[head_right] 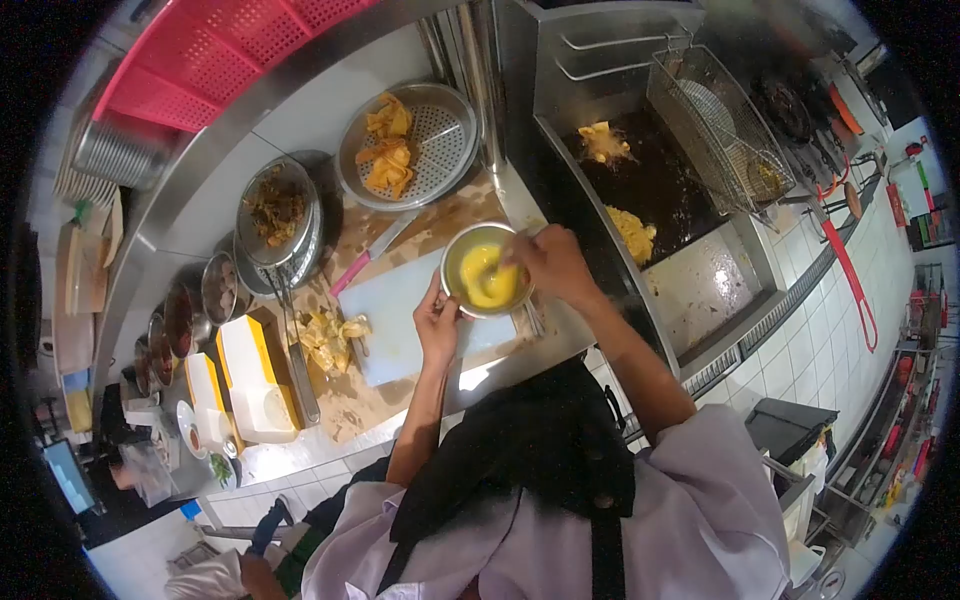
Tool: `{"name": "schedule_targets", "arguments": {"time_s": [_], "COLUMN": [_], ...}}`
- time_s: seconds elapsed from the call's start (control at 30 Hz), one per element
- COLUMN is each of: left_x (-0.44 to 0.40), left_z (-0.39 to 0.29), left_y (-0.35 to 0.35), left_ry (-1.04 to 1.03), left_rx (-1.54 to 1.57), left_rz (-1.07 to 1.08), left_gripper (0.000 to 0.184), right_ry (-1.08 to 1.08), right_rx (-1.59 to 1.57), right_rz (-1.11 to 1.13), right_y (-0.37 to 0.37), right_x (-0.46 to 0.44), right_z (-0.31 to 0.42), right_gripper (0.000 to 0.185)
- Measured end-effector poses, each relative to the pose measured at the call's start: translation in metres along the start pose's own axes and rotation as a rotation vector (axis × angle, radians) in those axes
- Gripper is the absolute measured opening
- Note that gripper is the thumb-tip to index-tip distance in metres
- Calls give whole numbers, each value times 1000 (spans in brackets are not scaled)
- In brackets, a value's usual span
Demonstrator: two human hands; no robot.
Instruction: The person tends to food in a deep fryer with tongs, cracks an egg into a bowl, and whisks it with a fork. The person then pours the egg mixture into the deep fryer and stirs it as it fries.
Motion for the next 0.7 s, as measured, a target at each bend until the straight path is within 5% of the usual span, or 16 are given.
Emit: {"name": "schedule_targets", "arguments": {"time_s": [0.1,0.17,0.27,0.4,0.47,0.5,0.57,0.6,0.67,0.7], "left_x": [2,2,6,7,12,9,7,10,9,10], "left_z": [1,6,8,7,7,6,-3,-6,0,5], "left_y": [3,7,7,8,8,7,4,4,7,8], "left_ry": [-23,-8,12,-5,10,16,-8,-25,-12,5], "left_rx": [78,58,39,52,33,14,28,33,39,50], "left_rz": [-10,1,15,1,8,24,25,28,17,4], "left_gripper": [48,48,48,47,46,46,47,47,47,47], "right_ry": [84,9,-17,67,-59,-55,100,98,85,84], "right_rx": [261,-31,376,42,153,158,434,432,232,235], "right_rz": [-312,-26,-112,-192,144,141,-310,-305,185,186], "right_y": [12,-3,1,7,-10,-10,6,6,-11,-13], "right_x": [5,-2,-11,-3,-6,-13,-13,-9,-5,-8], "right_z": [8,1,-9,11,6,0,9,5,32,23], "right_gripper": [34,35,35,34,35,35,33,33,34,34]}}
Point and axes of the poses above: each hand's wrist, its own x-axis away from the middle knuckle, its own y-axis out of the back of the hand, z = x × y, the point moved 6 cm from there along -x, towards the middle knuckle, and after that the axes turned 14 degrees about z, right-handed, at the moved point
